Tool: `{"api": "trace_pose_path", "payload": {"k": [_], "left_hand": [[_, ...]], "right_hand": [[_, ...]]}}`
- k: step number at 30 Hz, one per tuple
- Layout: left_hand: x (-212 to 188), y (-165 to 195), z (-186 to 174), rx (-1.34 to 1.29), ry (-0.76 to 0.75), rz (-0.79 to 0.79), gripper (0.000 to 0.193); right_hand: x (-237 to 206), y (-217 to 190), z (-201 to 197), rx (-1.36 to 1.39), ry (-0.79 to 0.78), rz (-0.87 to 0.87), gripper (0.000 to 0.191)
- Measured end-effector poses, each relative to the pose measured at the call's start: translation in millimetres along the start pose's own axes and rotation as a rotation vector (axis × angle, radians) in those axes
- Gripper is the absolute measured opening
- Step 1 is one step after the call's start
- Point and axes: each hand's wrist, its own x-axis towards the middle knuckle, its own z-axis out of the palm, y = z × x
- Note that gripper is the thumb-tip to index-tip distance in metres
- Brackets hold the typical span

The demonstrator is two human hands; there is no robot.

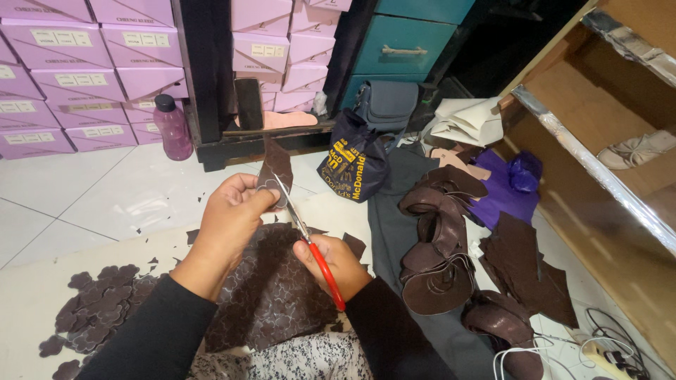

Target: The person uses red-handled scissors to cut small, flower-shaped pieces from a sheet of brown patterned leather. They hold the leather with one hand and carefully cut along the outlines with the other, placing the finished pieces on the floor.

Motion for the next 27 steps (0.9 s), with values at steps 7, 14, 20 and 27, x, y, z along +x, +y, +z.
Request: {"api": "trace_pose_path", "payload": {"k": [7,14,20,27], "left_hand": [[-2.7,2.0,0.6,0.003,-0.070,-0.052,0.016],[-6.1,7.4,5.5,-0.030,-0.163,-0.031,0.030],[-8.3,3.3,8.1,-0.083,-0.148,-0.077,0.023],[-7.5,4.5,7.0,-0.031,-0.120,-0.154,0.017]], "right_hand": [[-5.6,-13.3,-3.0,0.085,-0.025,0.213,0.048],[-6.0,-15.5,-2.1,0.163,-0.044,0.180,0.046],[-7.3,-6.9,-5.1,0.204,-0.057,0.132,0.041],[-8.0,-3.5,-5.2,0.265,-0.040,0.151,0.041]]}}
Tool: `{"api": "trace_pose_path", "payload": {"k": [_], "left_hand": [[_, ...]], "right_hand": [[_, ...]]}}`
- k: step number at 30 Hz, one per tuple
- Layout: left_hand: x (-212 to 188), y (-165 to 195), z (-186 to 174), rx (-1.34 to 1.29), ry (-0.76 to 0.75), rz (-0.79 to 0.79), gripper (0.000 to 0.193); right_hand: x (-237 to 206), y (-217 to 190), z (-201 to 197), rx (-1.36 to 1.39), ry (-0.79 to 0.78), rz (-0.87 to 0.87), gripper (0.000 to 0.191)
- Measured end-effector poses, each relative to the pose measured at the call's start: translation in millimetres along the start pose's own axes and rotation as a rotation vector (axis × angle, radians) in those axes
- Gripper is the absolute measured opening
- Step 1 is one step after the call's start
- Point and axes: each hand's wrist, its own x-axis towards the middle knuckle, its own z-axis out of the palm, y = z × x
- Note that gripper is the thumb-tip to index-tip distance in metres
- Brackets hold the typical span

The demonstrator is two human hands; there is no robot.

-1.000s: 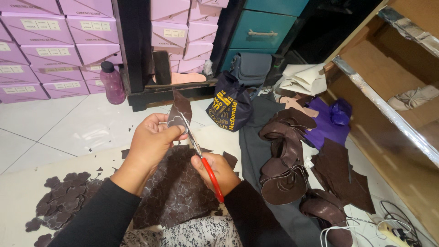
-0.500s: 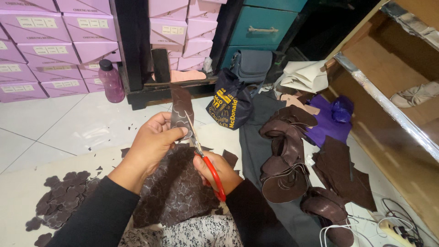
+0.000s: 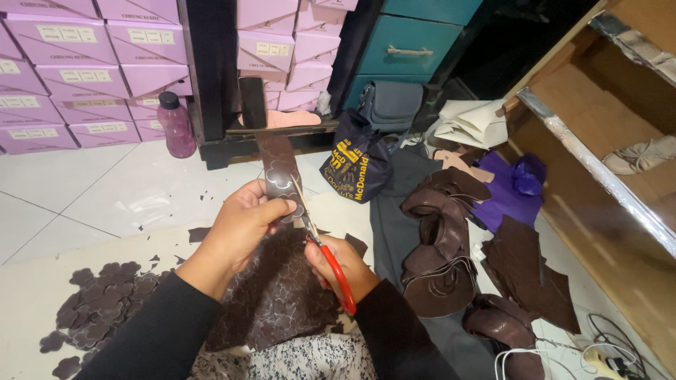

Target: The person uses red-handled scissors to cut small, flower-shaped pieces from a sheet of brown patterned leather. They hold the leather with one hand and carefully cut along the outlines with the other, placing the finished pieces on the floor.

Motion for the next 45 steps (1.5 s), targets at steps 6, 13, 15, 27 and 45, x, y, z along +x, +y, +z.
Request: {"api": "trace_pose_path", "payload": {"k": [6,13,15,27,45], "left_hand": [[0.1,-2.1,0.5,-0.163,-0.045,-0.049,0.016],[-0.9,-0.1,3.8,-0.123,0.004,-0.103,0.018],[-1.5,-1.6,5.2,-0.036,0.069,-0.099,0.018],[-0.1,-11.7,12.8,-0.243,0.069,-0.040,0.012],[-4.0,-3.8,13.4,-0.171,0.102,0.017,0.017]], "right_hand": [[0.6,-3.2,0.2,0.030,-0.020,-0.019,0.038],[0.1,-2.6,-1.8,-0.028,-0.094,-0.074,0.037],[1.9,-1.0,-1.2,-0.087,-0.059,-0.072,0.037],[9.4,2.2,8.0,-0.158,0.144,-0.058,0.048],[7.8,0.2,10.4,0.014,0.138,0.019,0.041]]}}
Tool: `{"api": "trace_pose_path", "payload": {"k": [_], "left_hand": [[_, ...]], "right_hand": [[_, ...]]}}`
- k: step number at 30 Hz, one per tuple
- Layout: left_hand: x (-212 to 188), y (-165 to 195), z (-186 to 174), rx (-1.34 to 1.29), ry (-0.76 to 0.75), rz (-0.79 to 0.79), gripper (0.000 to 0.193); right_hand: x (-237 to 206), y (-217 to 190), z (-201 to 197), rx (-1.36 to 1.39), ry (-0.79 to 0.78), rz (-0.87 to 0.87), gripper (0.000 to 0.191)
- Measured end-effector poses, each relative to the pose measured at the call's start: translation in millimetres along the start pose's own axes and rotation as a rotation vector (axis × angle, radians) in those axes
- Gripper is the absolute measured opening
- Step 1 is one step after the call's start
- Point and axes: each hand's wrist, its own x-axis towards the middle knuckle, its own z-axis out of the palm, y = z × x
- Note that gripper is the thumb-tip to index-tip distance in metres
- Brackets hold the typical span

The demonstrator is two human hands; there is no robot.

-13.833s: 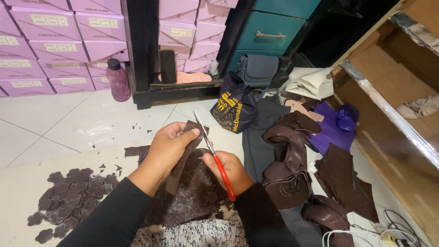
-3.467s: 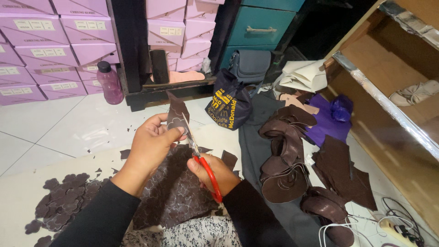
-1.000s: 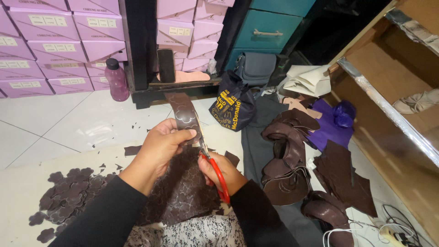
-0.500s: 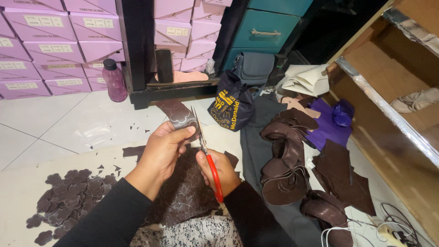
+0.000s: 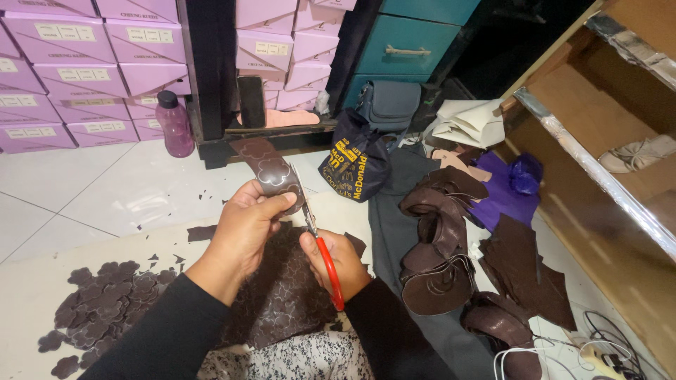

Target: The person uses red-handled scissors to cut small, flower-shaped pieces from a sheet of brown patterned leather. They hold the leather with one hand and carefully cut along the outlines with the other, placing the finished pieces on the floor.

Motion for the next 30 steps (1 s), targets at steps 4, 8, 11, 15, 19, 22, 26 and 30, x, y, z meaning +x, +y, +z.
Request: {"api": "trace_pose_path", "payload": {"k": [4,8,11,15,19,22,26,30], "left_hand": [[-0.8,3.1,-0.9,0.031,-0.009,0.039,0.017],[-3.2,3.7,-1.7,0.048,0.033,0.018,0.012],[-1.7,5.4,-3.4,0.087,-0.043,0.114,0.015],[1.6,6.8,-7.4,0.086,-0.141,0.138,0.017],[4.5,3.0,-7.4,0.067,-0.154,0.134,0.020],[6.6,1.9,-9.3,0.070,-0.162,0.172,0.024],[6.8,1.8,-11.2,0.050,-0.223,0.269,0.033],[3.2,1.7,-7.3,0.248,-0.212,0.348,0.049]], "right_hand": [[-0.9,0.8,-0.5,-0.002,-0.011,-0.006,0.042],[0.3,1.9,0.5,-0.013,-0.030,-0.053,0.042],[0.7,1.1,-0.4,-0.025,-0.040,-0.033,0.042],[-1.0,-2.1,-4.6,-0.123,-0.064,-0.085,0.045],[-2.7,-3.3,-4.8,-0.141,-0.065,-0.104,0.047],[-2.1,-4.0,-6.0,-0.131,-0.066,-0.082,0.045],[-0.8,-2.4,-7.5,-0.111,-0.095,-0.073,0.043],[0.1,1.1,-6.5,-0.071,-0.104,-0.045,0.042]]}}
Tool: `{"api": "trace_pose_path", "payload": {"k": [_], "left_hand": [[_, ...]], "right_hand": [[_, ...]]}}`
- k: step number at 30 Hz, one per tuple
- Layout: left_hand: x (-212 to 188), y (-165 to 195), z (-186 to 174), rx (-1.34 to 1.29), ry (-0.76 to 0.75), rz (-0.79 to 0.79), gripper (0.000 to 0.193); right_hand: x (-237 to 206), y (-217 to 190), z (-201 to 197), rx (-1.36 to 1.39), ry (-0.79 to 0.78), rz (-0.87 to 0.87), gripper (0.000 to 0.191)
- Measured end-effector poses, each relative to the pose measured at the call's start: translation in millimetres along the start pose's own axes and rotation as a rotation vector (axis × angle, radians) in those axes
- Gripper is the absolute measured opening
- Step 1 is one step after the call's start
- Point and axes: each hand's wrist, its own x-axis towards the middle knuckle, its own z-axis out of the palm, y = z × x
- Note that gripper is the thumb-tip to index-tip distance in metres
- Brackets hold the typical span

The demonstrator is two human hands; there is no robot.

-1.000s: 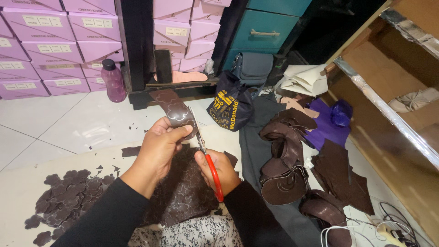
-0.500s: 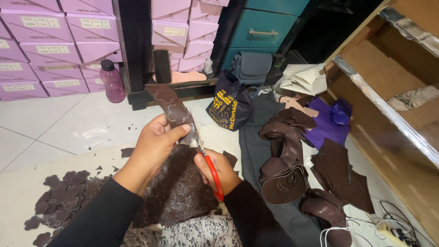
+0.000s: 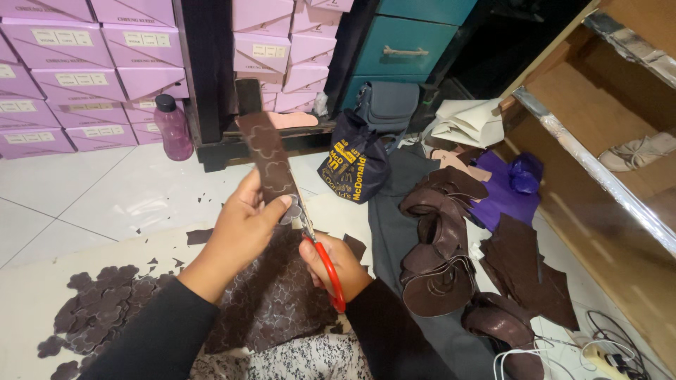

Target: The person uses red-handled scissors to cut small, flower-shaped pieces from a sheet of brown patterned leather. They hold the leather with one hand and carefully cut along the outlines with the other, placing the finished pieces on the floor.

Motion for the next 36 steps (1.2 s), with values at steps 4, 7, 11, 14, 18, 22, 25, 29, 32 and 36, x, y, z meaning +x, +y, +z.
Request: {"api": "trace_pose_path", "payload": {"k": [4,7,11,14,18,22,25,29,32,36], "left_hand": [[-1.9,4.3,1.3,0.015,-0.029,0.102,0.072],[-1.2,4.7,-0.2,0.006,0.002,0.042,0.079],[-0.3,0.1,0.8,-0.006,-0.014,0.046,0.073],[-2.7,-1.9,1.3,0.020,-0.019,0.013,0.077],[-1.9,1.1,0.7,0.015,-0.042,0.082,0.077],[-2.0,6.2,2.0,0.057,-0.039,0.100,0.076],[-1.9,10.6,2.8,0.060,-0.042,0.090,0.076],[-2.6,17.6,-0.3,0.075,-0.059,0.034,0.078],[-0.5,22.3,-6.2,0.145,-0.109,0.017,0.077],[-0.7,21.5,-10.6,0.222,-0.090,-0.056,0.076]], "right_hand": [[-0.6,1.5,2.1,-0.013,-0.016,-0.042,0.046],[-1.4,1.5,3.6,-0.037,0.000,-0.026,0.048],[-1.2,1.5,5.3,-0.037,0.031,0.000,0.048],[-1.5,2.3,8.1,-0.017,0.052,0.008,0.049],[-0.1,0.7,9.6,0.036,0.053,0.010,0.046],[-1.5,-1.6,8.5,-0.022,0.050,-0.013,0.049],[-1.4,-1.6,8.3,-0.037,0.055,-0.005,0.050],[-0.9,-2.3,4.8,-0.074,0.035,0.006,0.050],[-2.1,-3.0,2.3,-0.123,0.024,0.015,0.046],[-2.5,1.2,2.7,-0.131,0.007,-0.016,0.043]]}}
